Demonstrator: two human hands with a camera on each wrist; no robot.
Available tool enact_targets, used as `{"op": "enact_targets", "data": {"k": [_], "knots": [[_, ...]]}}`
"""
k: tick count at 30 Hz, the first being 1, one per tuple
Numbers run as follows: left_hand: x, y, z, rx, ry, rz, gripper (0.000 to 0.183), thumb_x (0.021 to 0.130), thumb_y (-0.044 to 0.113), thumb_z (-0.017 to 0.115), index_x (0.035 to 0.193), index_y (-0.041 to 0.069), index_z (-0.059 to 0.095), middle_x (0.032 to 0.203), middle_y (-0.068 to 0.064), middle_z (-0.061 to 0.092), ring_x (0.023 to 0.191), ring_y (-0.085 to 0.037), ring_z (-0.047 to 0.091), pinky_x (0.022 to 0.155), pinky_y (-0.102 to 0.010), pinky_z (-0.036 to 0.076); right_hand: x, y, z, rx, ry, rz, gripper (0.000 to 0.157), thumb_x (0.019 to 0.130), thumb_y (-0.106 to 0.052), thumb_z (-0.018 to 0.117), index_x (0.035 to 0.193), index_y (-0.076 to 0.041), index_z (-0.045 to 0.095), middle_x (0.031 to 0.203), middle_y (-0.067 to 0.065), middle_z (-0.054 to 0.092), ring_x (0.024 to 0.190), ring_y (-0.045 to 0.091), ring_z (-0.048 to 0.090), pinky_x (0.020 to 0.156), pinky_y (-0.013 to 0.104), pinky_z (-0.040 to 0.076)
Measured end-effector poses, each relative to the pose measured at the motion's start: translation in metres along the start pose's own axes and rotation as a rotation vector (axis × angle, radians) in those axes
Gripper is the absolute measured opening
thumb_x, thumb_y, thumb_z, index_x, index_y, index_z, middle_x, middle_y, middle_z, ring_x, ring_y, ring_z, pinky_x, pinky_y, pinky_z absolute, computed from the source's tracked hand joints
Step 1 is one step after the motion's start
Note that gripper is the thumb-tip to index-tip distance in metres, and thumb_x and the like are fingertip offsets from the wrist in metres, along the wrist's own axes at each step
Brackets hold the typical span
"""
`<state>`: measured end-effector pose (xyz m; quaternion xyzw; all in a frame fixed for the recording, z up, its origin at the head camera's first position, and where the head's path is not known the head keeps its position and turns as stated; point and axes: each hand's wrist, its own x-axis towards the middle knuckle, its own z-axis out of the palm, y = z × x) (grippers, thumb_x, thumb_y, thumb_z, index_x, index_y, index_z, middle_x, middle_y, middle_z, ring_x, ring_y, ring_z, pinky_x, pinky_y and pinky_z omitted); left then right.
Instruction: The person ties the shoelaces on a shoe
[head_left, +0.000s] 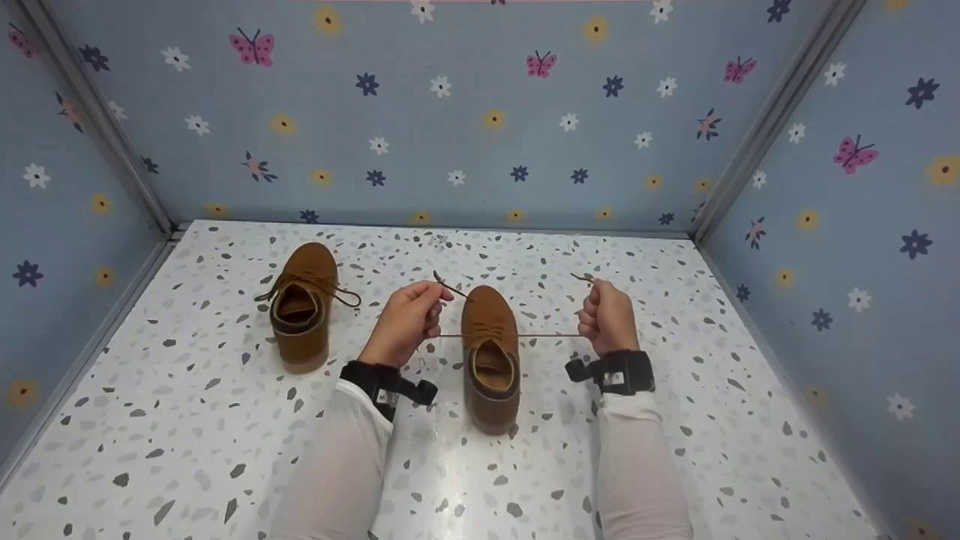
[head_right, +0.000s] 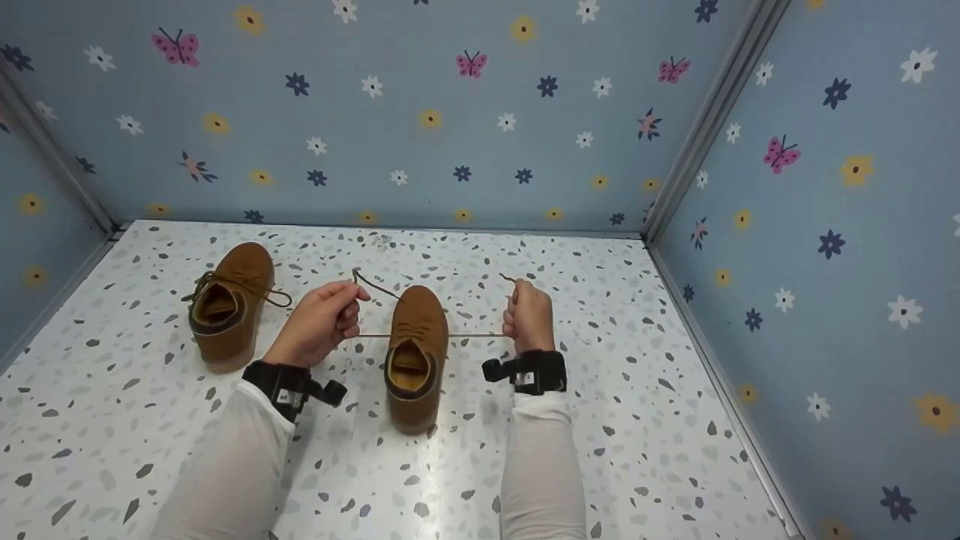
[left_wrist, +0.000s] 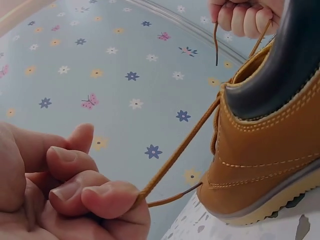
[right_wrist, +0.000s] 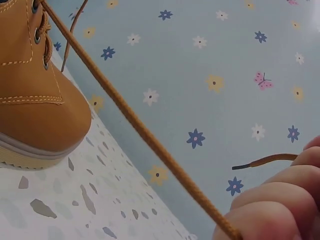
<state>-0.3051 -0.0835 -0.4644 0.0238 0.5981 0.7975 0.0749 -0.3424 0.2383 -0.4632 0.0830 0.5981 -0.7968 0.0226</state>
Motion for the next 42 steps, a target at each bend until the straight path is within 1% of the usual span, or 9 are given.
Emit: {"op": "enact_targets", "data": {"k": [7,13,20,26,30,32,36,39,42], "knots": [[-0.001,0.001,-0.007,0.046,-0.044,-0.029,0.028,0.112,0.022,0.049,0.101,0.002,0.064,0.062,0.006,0.037,0.052,-0.008,0.027,0.053,-0.023,0.031,0.002,0.004,-0.004,-0.037,0.003,0.013,0.049,0.109,-0.031,0.042,0.062,-0.021,0.036,0.053,-0.011,0.030,0.046,0.008,0.027,0.042,0.025,0.023],[-0.001,0.000,-0.011,0.099,-0.062,-0.043,0.026,0.111,0.021,0.050,0.100,0.004,0.066,0.063,0.006,0.038,0.051,-0.008,0.029,0.052,-0.023,0.033,0.002,0.004,-0.006,-0.046,0.022,0.025,0.049,0.110,-0.032,0.042,0.063,-0.021,0.036,0.054,-0.011,0.030,0.047,0.008,0.028,0.042,0.026,0.024],[-0.001,0.000,-0.013,0.134,-0.055,-0.055,0.025,0.111,0.021,0.051,0.100,0.004,0.066,0.065,0.004,0.039,0.052,-0.009,0.032,0.052,-0.023,0.035,0.003,0.003,-0.006,-0.052,0.036,0.046,0.046,0.109,-0.033,0.043,0.065,-0.020,0.038,0.054,-0.011,0.031,0.047,0.008,0.029,0.042,0.026,0.025],[-0.001,-0.001,-0.009,0.164,-0.053,-0.052,0.027,0.111,0.021,0.049,0.101,0.002,0.065,0.063,0.005,0.039,0.049,-0.009,0.032,0.051,-0.023,0.035,0.006,0.004,-0.005,-0.071,0.032,0.062,0.046,0.110,-0.035,0.042,0.067,-0.020,0.039,0.054,-0.011,0.030,0.047,0.008,0.028,0.042,0.026,0.024],[-0.001,-0.001,-0.007,0.212,-0.024,-0.045,0.028,0.111,0.022,0.050,0.104,0.000,0.066,0.065,0.005,0.043,0.050,-0.010,0.037,0.054,-0.025,0.042,0.008,0.006,-0.006,-0.103,0.037,0.078,0.046,0.111,-0.036,0.041,0.068,-0.020,0.039,0.055,-0.011,0.030,0.048,0.008,0.029,0.043,0.025,0.025],[-0.001,0.000,-0.007,0.211,0.002,-0.046,0.028,0.111,0.022,0.050,0.104,-0.001,0.066,0.066,0.004,0.046,0.052,-0.011,0.041,0.058,-0.025,0.049,0.008,0.006,-0.007,-0.108,0.041,0.088,0.045,0.111,-0.036,0.040,0.069,-0.020,0.040,0.056,-0.011,0.030,0.048,0.008,0.029,0.043,0.025,0.025],[-0.001,0.003,-0.009,0.182,0.077,-0.039,0.028,0.110,0.020,0.050,0.104,-0.003,0.066,0.069,0.001,0.059,0.056,-0.011,0.057,0.066,-0.029,0.061,0.007,0.006,-0.006,-0.088,0.032,0.109,0.046,0.111,-0.038,0.040,0.069,-0.021,0.039,0.056,-0.011,0.030,0.048,0.008,0.029,0.043,0.026,0.025],[-0.002,0.006,-0.010,0.182,0.132,-0.026,0.028,0.109,0.018,0.050,0.105,-0.005,0.065,0.072,-0.002,0.068,0.062,-0.013,0.067,0.068,-0.030,0.063,0.006,0.005,-0.006,-0.068,0.010,0.119,0.047,0.112,-0.038,0.038,0.068,-0.020,0.039,0.055,-0.011,0.030,0.048,0.008,0.028,0.043,0.026,0.024],[-0.002,0.008,-0.010,0.211,0.170,-0.012,0.027,0.108,0.018,0.050,0.106,-0.004,0.065,0.076,-0.003,0.072,0.067,-0.013,0.072,0.068,-0.030,0.063,0.004,0.002,-0.005,-0.049,-0.007,0.116,0.042,0.112,-0.033,0.037,0.073,-0.017,0.045,0.055,-0.010,0.030,0.047,0.008,0.027,0.044,0.027,0.022]]}}
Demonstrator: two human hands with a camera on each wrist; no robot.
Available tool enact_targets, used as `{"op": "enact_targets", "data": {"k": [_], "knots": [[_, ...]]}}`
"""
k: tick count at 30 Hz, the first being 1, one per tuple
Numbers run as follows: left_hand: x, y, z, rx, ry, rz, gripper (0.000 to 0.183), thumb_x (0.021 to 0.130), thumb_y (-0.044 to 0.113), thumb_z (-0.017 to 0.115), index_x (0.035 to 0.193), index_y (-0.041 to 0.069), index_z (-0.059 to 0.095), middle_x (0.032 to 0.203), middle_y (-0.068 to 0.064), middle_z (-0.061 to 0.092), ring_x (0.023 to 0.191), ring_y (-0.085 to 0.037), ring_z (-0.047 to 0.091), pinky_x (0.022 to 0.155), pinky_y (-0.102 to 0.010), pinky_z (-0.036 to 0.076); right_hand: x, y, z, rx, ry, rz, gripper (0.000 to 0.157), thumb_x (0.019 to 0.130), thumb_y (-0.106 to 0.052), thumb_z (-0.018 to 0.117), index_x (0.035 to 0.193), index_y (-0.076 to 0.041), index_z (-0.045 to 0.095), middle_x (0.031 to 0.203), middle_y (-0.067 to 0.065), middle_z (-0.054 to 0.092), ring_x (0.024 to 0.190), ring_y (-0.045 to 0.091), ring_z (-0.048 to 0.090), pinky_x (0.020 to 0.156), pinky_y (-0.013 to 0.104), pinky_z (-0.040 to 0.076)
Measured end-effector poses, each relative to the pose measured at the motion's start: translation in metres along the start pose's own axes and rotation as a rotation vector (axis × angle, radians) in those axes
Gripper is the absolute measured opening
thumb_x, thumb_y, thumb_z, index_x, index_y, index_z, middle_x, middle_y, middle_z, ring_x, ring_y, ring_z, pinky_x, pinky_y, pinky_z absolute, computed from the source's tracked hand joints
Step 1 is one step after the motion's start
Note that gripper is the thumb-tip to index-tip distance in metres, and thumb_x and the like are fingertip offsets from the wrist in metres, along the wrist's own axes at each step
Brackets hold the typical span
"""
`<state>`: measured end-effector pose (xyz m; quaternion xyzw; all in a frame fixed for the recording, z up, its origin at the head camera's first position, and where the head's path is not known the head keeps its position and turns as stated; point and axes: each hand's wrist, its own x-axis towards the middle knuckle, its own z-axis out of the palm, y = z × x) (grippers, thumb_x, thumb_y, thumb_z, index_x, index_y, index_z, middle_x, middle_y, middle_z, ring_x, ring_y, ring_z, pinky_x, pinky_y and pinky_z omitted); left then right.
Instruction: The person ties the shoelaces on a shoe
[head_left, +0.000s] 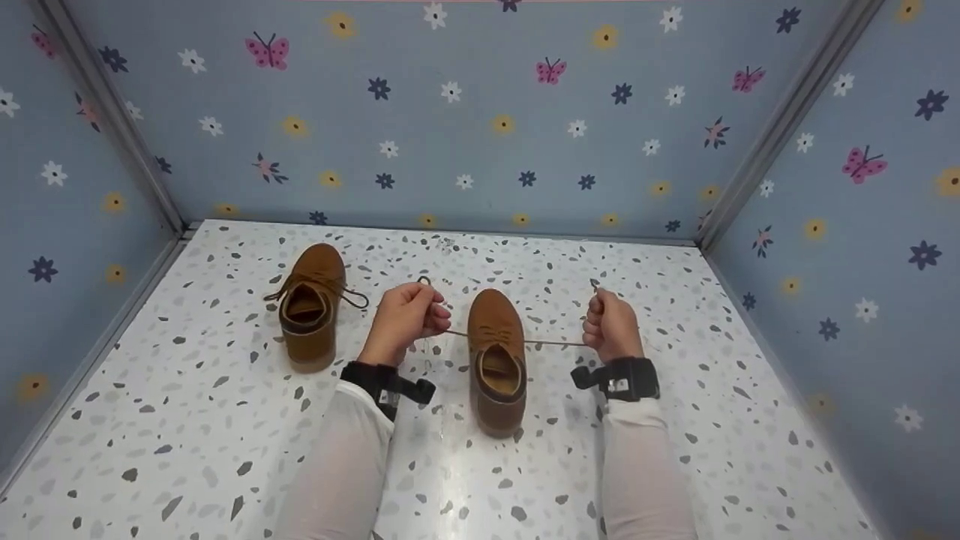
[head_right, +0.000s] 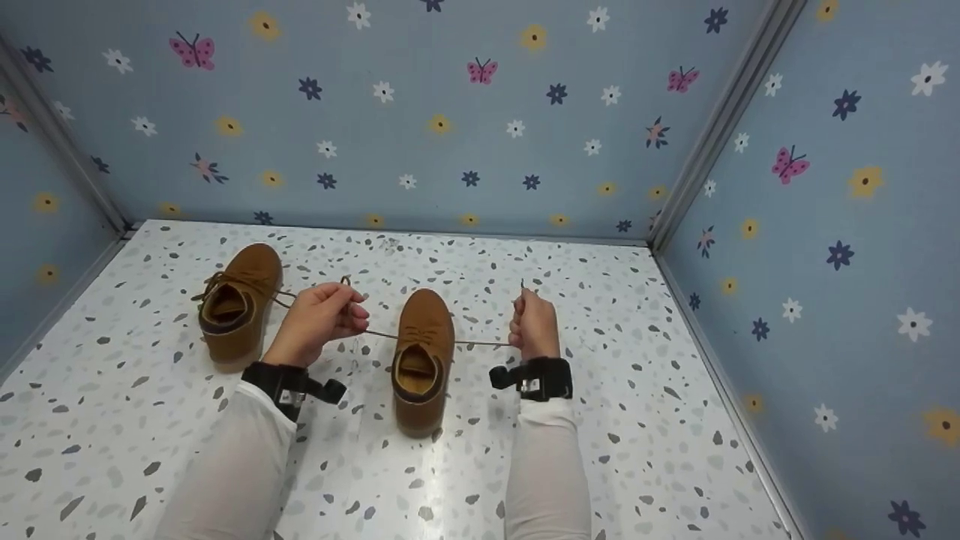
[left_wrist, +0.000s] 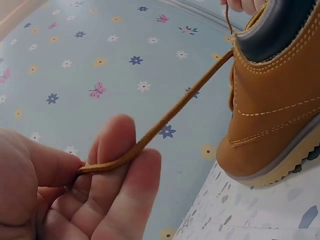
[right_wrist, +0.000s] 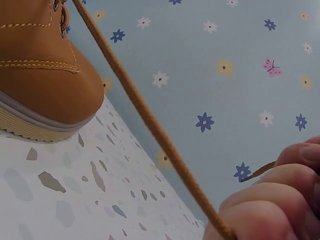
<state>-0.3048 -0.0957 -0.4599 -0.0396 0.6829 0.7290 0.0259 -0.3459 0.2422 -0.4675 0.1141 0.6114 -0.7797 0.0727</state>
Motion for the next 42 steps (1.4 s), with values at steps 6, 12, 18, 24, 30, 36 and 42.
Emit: {"op": "enact_targets", "data": {"k": [6,12,18,24,30,36,42], "knots": [[-0.001,0.000,0.001,0.104,0.033,0.001,0.030,0.109,0.024,0.048,0.108,0.001,0.067,0.084,-0.006,0.076,0.070,-0.015,0.075,0.068,-0.030,0.063,-0.004,-0.006,0.001,0.006,-0.075,-0.015,0.033,0.105,-0.015,0.031,0.119,-0.001,0.058,0.056,-0.011,0.030,0.050,0.007,0.025,0.046,0.025,0.022],[0.001,-0.005,0.001,0.161,0.061,-0.015,0.030,0.109,0.027,0.047,0.106,0.006,0.068,0.087,-0.009,0.078,0.057,-0.013,0.068,0.058,-0.027,0.058,-0.003,-0.005,0.000,-0.073,-0.098,-0.032,0.048,0.105,-0.007,0.031,0.150,0.002,0.045,0.065,-0.008,0.032,0.057,0.010,0.028,0.054,0.026,0.029],[0.003,-0.006,0.000,0.135,-0.007,-0.067,0.027,0.108,0.027,0.053,0.113,0.004,0.065,0.086,-0.005,0.076,0.056,-0.011,0.064,0.058,-0.025,0.057,-0.002,0.002,-0.001,-0.155,-0.118,-0.104,0.051,0.109,-0.007,0.041,0.160,-0.003,0.035,0.084,0.000,0.059,0.070,0.011,0.055,0.070,0.027,0.053],[0.003,-0.007,-0.001,0.183,-0.119,-0.096,0.029,0.103,0.023,0.062,0.120,-0.001,0.064,0.098,-0.011,0.075,0.066,-0.011,0.070,0.065,-0.027,0.060,-0.002,0.006,-0.001,-0.244,-0.100,-0.125,0.044,0.114,-0.020,0.042,0.151,0.003,0.041,0.120,0.013,0.073,0.101,0.015,0.076,0.093,0.033,0.062],[0.002,-0.007,0.000,0.208,-0.177,-0.076,0.030,0.100,0.017,0.065,0.121,-0.004,0.065,0.114,-0.025,0.075,0.074,-0.011,0.073,0.069,-0.026,0.060,0.001,0.009,-0.005,-0.335,-0.048,-0.112,0.047,0.114,-0.029,0.044,0.134,0.011,0.055,0.113,0.013,0.079,0.101,0.018,0.079,0.091,0.035,0.063],[0.001,-0.007,-0.002,0.246,-0.191,-0.068,0.034,0.102,0.019,0.061,0.126,-0.005,0.063,0.101,-0.013,0.077,0.060,-0.008,0.062,0.064,-0.024,0.057,0.005,0.012,-0.008,-0.467,0.010,-0.082,0.042,0.111,-0.040,0.050,0.114,-0.001,0.067,0.090,0.001,0.081,0.071,0.009,0.071,0.061,0.023,0.056],[0.000,-0.005,-0.003,0.197,-0.230,-0.113,0.041,0.105,0.019,0.059,0.135,-0.009,0.058,0.097,-0.009,0.075,0.065,-0.008,0.068,0.071,-0.026,0.061,0.007,0.014,-0.008,-0.436,0.009,-0.075,0.042,0.110,-0.043,0.049,0.105,-0.004,0.064,0.087,0.001,0.080,0.050,0.006,0.051,0.045,0.023,0.038]]}}
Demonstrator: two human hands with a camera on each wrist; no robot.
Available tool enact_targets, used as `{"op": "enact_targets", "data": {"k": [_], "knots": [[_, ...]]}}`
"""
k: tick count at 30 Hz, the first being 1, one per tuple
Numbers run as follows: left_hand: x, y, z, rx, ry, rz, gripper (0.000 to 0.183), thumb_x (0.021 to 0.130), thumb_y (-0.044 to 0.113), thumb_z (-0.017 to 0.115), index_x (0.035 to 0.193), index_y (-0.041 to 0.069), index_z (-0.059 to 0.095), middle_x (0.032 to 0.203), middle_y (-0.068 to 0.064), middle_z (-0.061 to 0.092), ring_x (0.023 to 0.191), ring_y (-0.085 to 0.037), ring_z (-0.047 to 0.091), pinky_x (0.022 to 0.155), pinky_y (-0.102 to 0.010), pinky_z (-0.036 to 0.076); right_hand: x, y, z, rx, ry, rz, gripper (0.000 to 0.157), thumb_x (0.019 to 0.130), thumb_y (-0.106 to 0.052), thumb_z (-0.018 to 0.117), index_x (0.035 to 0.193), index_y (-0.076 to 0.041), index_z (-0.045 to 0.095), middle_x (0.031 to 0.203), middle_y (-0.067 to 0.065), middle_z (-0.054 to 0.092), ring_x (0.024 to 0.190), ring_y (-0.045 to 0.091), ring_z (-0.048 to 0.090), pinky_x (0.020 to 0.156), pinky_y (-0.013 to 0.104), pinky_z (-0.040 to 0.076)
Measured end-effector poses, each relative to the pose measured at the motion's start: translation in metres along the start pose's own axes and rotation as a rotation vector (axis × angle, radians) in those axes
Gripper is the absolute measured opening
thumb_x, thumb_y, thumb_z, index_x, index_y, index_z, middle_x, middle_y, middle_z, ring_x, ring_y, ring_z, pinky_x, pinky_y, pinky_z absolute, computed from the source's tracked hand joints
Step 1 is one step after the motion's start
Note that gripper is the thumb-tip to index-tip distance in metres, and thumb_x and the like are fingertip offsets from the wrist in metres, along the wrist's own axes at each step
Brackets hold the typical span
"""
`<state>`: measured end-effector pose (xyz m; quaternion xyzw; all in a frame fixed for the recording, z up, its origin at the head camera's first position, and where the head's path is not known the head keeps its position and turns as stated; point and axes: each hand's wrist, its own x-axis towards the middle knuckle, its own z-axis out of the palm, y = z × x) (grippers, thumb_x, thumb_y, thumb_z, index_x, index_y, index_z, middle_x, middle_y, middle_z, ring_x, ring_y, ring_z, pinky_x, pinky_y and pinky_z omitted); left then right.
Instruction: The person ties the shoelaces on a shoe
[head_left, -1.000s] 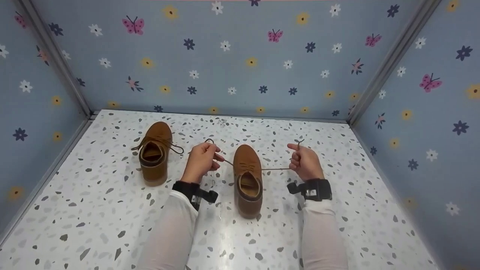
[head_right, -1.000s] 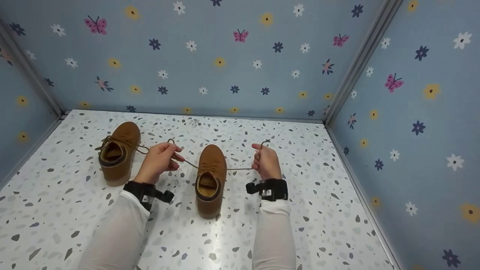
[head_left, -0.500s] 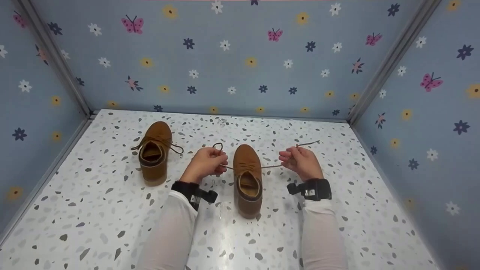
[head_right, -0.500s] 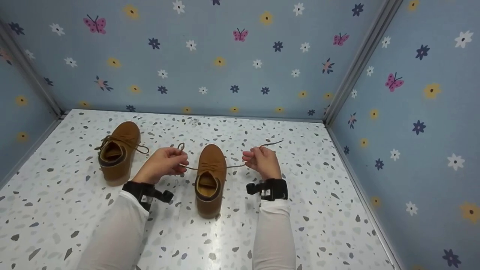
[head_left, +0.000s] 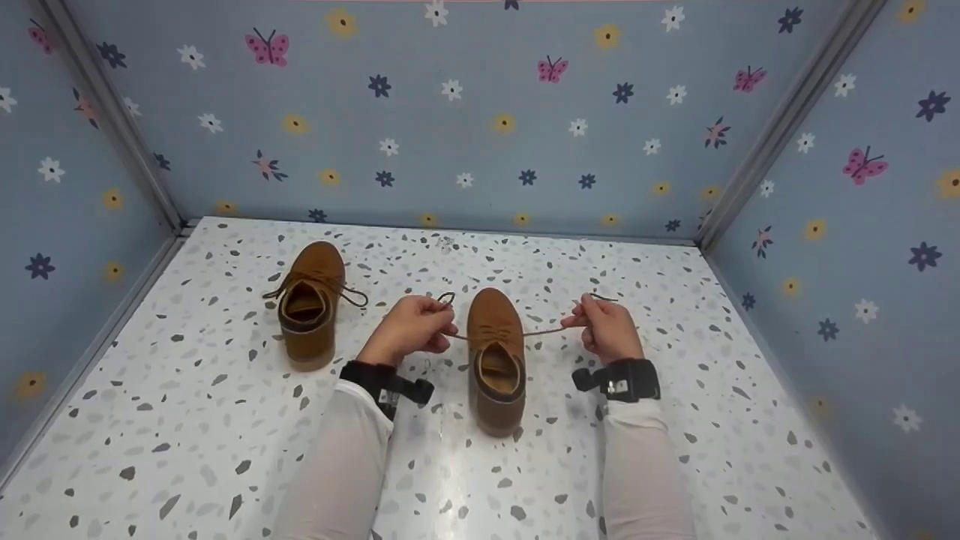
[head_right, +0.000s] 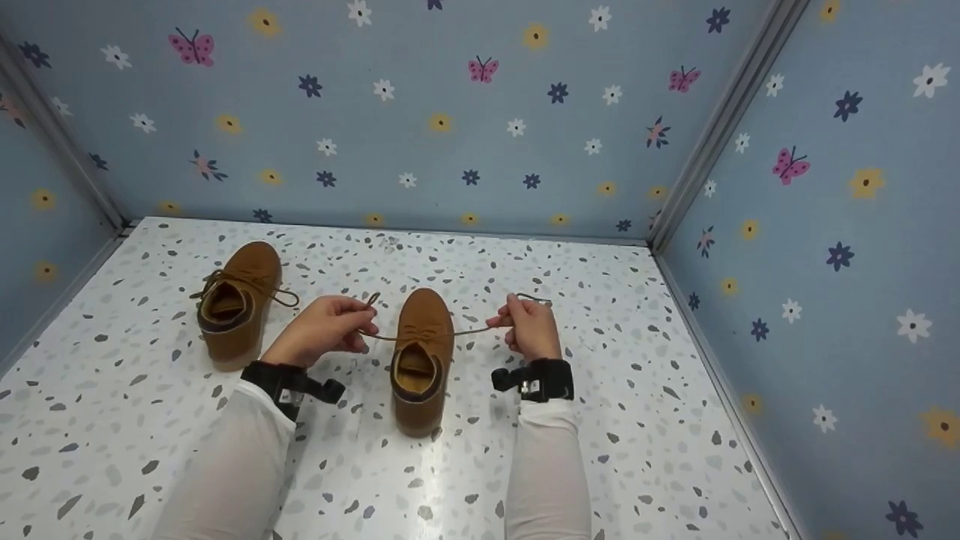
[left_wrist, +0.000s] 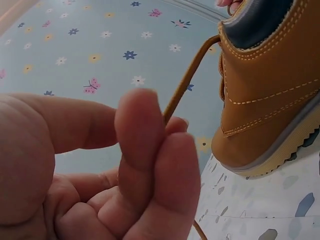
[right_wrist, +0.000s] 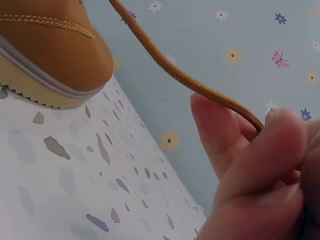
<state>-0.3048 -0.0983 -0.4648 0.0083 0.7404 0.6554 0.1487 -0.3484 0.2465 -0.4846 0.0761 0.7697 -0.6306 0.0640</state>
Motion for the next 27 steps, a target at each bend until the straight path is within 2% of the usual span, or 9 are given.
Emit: {"op": "enact_targets", "data": {"k": [3,7,10,14,17,21,27], "knots": [[-0.002,0.001,-0.001,-0.057,-0.016,-0.005,0.037,0.104,0.015,0.059,0.133,-0.008,0.058,0.100,-0.011,0.074,0.073,-0.010,0.073,0.078,-0.028,0.063,-0.001,-0.001,0.003,0.084,-0.006,0.010,0.041,0.111,-0.042,0.048,0.108,-0.004,0.061,0.088,0.002,0.080,0.056,0.007,0.061,0.051,0.023,0.049],[-0.003,0.000,-0.003,-0.152,-0.035,0.007,0.033,0.103,0.010,0.059,0.132,-0.007,0.059,0.104,-0.011,0.075,0.086,-0.013,0.077,0.085,-0.030,0.063,-0.003,-0.005,0.005,0.192,-0.037,0.016,0.033,0.112,-0.034,0.049,0.116,-0.003,0.060,0.090,0.003,0.078,0.075,0.011,0.075,0.070,0.025,0.063],[-0.003,-0.001,-0.004,-0.190,-0.037,0.016,0.034,0.104,0.008,0.058,0.134,-0.007,0.058,0.108,-0.012,0.077,0.091,-0.013,0.078,0.087,-0.029,0.063,-0.004,-0.010,0.006,0.248,-0.066,0.011,0.032,0.110,-0.026,0.054,0.126,0.002,0.061,0.094,0.006,0.077,0.085,0.013,0.077,0.080,0.027,0.064],[0.000,-0.004,-0.002,-0.185,-0.019,0.015,0.034,0.106,0.009,0.056,0.134,-0.010,0.059,0.112,-0.015,0.078,0.089,-0.011,0.078,0.085,-0.028,0.063,-0.006,-0.016,0.007,0.275,-0.106,0.006,0.036,0.107,-0.015,0.060,0.135,0.007,0.059,0.101,0.009,0.076,0.092,0.015,0.077,0.087,0.029,0.063],[0.002,-0.004,0.001,-0.157,0.002,0.001,0.035,0.107,0.013,0.058,0.133,-0.010,0.060,0.111,-0.014,0.079,0.084,-0.009,0.078,0.082,-0.028,0.064,-0.004,-0.023,0.008,0.231,-0.127,0.000,0.036,0.105,-0.009,0.061,0.135,0.010,0.058,0.100,0.008,0.077,0.090,0.013,0.077,0.085,0.028,0.063],[0.001,-0.003,0.004,-0.080,0.033,-0.014,0.032,0.105,0.017,0.062,0.127,-0.006,0.066,0.107,-0.011,0.080,0.077,-0.008,0.076,0.075,-0.028,0.064,0.003,-0.038,0.012,0.107,-0.138,-0.037,0.033,0.104,-0.009,0.063,0.130,0.010,0.063,0.092,0.003,0.076,0.079,0.008,0.073,0.075,0.022,0.062],[-0.001,-0.002,0.004,0.024,0.036,-0.011,0.027,0.102,0.020,0.066,0.113,-0.004,0.075,0.094,-0.007,0.081,0.067,-0.008,0.073,0.068,-0.027,0.063,0.011,-0.069,0.025,-0.149,-0.155,-0.129,0.025,0.104,-0.015,0.065,0.117,0.005,0.072,0.085,0.000,0.075,0.068,0.004,0.066,0.062,0.019,0.057]]}}
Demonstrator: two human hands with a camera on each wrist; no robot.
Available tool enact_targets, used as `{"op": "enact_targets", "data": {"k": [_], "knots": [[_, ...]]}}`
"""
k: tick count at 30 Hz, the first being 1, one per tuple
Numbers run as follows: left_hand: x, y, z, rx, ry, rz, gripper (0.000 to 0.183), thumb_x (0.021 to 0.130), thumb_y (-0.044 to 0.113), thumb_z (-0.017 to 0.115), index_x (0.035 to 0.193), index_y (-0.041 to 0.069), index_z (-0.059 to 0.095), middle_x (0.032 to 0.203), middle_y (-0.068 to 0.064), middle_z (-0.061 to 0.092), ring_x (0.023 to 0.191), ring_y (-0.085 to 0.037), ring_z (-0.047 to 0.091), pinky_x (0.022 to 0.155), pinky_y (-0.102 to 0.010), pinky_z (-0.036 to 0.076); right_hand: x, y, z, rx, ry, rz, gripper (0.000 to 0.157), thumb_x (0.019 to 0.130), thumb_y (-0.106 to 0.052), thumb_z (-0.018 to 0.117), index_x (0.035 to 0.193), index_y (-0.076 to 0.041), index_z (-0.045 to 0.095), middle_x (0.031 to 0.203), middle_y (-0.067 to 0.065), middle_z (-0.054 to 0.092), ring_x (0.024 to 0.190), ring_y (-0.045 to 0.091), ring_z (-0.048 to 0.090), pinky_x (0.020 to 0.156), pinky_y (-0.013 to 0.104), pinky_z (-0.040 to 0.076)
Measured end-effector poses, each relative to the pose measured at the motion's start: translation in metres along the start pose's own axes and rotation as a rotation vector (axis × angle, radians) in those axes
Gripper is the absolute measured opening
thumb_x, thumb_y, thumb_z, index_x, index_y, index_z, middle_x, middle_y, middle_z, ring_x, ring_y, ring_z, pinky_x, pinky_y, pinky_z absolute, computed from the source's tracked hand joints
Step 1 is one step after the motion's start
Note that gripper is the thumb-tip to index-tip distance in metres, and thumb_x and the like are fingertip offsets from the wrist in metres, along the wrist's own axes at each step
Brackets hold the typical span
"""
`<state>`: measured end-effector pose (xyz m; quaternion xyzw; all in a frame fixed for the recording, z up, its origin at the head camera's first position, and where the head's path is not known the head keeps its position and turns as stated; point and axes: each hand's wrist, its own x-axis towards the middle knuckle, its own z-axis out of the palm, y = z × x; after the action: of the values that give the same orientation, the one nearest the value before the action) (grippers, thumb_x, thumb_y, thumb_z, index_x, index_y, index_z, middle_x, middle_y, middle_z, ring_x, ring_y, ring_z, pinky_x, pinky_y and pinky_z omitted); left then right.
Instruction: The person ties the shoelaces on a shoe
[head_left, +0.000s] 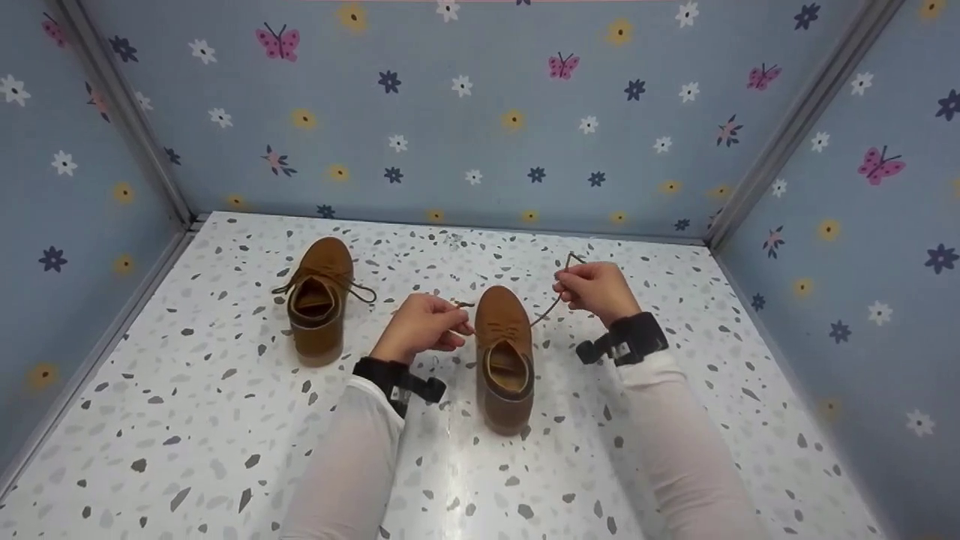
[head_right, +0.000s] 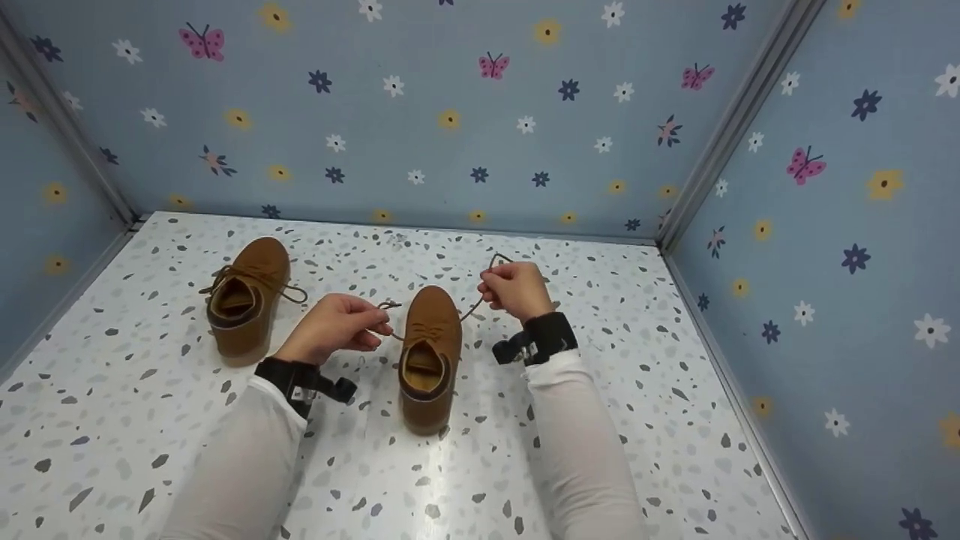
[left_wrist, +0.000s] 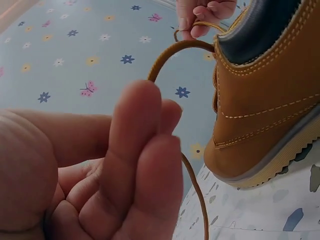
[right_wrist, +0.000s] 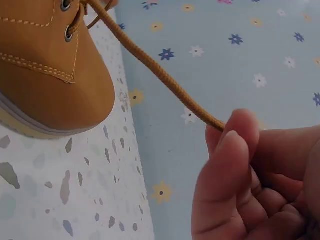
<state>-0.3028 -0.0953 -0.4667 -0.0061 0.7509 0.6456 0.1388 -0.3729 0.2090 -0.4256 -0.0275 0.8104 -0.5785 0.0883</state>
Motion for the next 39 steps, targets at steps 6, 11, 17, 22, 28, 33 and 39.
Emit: {"op": "enact_targets", "data": {"k": [6,11,17,22,28,33,39], "knots": [[0.000,0.001,0.002,0.036,-0.060,-0.027,0.030,0.104,0.020,0.061,0.109,-0.007,0.074,0.078,-0.001,0.075,0.059,-0.007,0.069,0.062,-0.025,0.061,0.013,-0.028,0.019,-0.346,-0.014,-0.141,0.024,0.103,-0.019,0.065,0.108,0.000,0.079,0.086,0.007,0.077,0.063,0.005,0.064,0.059,0.019,0.053],[0.001,0.000,0.004,0.071,-0.107,-0.032,0.033,0.106,0.023,0.057,0.098,-0.004,0.073,0.071,0.001,0.070,0.056,-0.008,0.067,0.060,-0.026,0.060,0.017,-0.054,0.049,-0.633,-0.088,-0.296,0.025,0.105,-0.020,0.062,0.102,-0.005,0.081,0.092,0.015,0.078,0.068,0.010,0.064,0.066,0.026,0.050],[0.002,-0.001,0.005,0.092,-0.117,-0.027,0.034,0.105,0.023,0.054,0.093,-0.003,0.072,0.068,0.000,0.068,0.055,-0.010,0.066,0.059,-0.028,0.060,0.014,-0.085,0.078,-0.730,-0.306,-0.430,0.024,0.106,-0.020,0.061,0.118,-0.010,0.079,0.112,0.011,0.079,0.095,0.022,0.072,0.085,0.036,0.056],[0.003,-0.002,0.004,0.120,-0.113,-0.024,0.033,0.104,0.023,0.054,0.093,-0.002,0.073,0.067,0.001,0.065,0.055,-0.009,0.065,0.059,-0.027,0.059,0.011,-0.091,0.078,-0.721,-0.452,-0.457,0.028,0.107,-0.019,0.059,0.131,-0.014,0.074,0.132,0.009,0.073,0.110,0.025,0.072,0.094,0.040,0.057],[0.003,-0.004,0.004,0.112,-0.099,-0.014,0.034,0.104,0.022,0.055,0.092,-0.002,0.075,0.061,0.002,0.060,0.051,-0.008,0.062,0.056,-0.026,0.057,0.010,-0.084,0.061,-0.727,-0.378,-0.483,0.024,0.106,-0.018,0.062,0.124,-0.012,0.077,0.123,0.008,0.076,0.100,0.023,0.070,0.089,0.039,0.056],[0.004,-0.005,0.003,0.077,-0.080,-0.040,0.031,0.101,0.020,0.055,0.087,0.001,0.074,0.058,0.004,0.056,0.048,-0.008,0.057,0.053,-0.024,0.054,0.008,-0.076,0.050,-0.730,-0.345,-0.483,0.021,0.105,-0.020,0.064,0.116,-0.010,0.079,0.114,0.008,0.079,0.099,0.024,0.071,0.091,0.041,0.056],[0.005,-0.006,0.003,0.058,-0.057,-0.035,0.031,0.099,0.018,0.053,0.083,0.002,0.073,0.055,0.005,0.051,0.045,-0.008,0.050,0.049,-0.023,0.048,0.001,-0.062,0.046,-0.745,-0.344,-0.473,0.019,0.104,-0.023,0.066,0.106,-0.011,0.081,0.099,0.008,0.080,0.081,0.016,0.066,0.079,0.034,0.053]]}}
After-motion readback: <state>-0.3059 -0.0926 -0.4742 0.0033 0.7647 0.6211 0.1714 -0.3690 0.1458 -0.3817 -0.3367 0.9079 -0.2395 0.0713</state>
